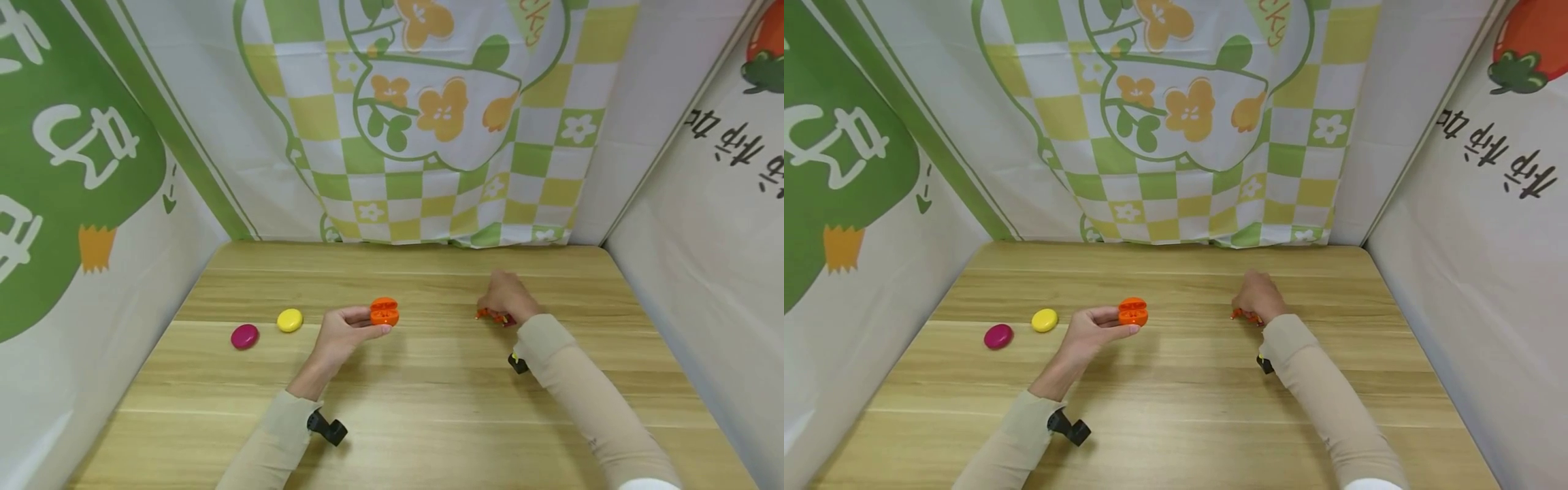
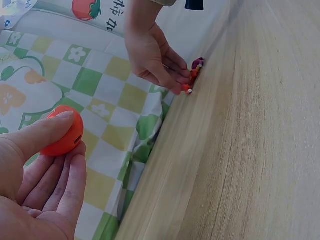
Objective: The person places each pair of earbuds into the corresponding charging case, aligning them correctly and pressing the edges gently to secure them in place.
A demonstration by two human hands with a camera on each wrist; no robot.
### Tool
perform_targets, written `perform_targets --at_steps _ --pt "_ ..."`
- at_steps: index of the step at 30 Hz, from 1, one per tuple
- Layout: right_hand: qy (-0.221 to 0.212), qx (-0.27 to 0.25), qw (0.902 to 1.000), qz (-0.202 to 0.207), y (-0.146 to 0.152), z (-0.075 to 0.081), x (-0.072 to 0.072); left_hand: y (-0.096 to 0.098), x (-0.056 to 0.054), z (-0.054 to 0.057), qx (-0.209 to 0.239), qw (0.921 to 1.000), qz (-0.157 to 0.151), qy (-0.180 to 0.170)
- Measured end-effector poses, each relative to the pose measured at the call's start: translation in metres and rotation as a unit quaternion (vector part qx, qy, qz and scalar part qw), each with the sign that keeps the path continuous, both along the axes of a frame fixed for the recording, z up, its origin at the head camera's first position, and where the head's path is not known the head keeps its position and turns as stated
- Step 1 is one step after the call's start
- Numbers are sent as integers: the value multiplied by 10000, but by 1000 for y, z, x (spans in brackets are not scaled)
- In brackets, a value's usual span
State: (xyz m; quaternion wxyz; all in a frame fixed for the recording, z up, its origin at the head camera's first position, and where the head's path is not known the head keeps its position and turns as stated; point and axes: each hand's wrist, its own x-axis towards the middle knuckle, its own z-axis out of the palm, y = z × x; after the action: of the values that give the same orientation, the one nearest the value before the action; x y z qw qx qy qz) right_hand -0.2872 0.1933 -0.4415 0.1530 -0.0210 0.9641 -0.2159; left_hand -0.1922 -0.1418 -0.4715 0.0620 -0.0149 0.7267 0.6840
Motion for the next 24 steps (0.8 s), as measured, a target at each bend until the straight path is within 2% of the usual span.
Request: perform_targets --at_steps 8,24 --pt "-250 -159 9995 -67 -6 -3 -3 0 1 1 -75 10000 21 3" --pt "-521 157 9976 -422 -15 -3 -12 0 0 -1 -54 10000 -72 31"
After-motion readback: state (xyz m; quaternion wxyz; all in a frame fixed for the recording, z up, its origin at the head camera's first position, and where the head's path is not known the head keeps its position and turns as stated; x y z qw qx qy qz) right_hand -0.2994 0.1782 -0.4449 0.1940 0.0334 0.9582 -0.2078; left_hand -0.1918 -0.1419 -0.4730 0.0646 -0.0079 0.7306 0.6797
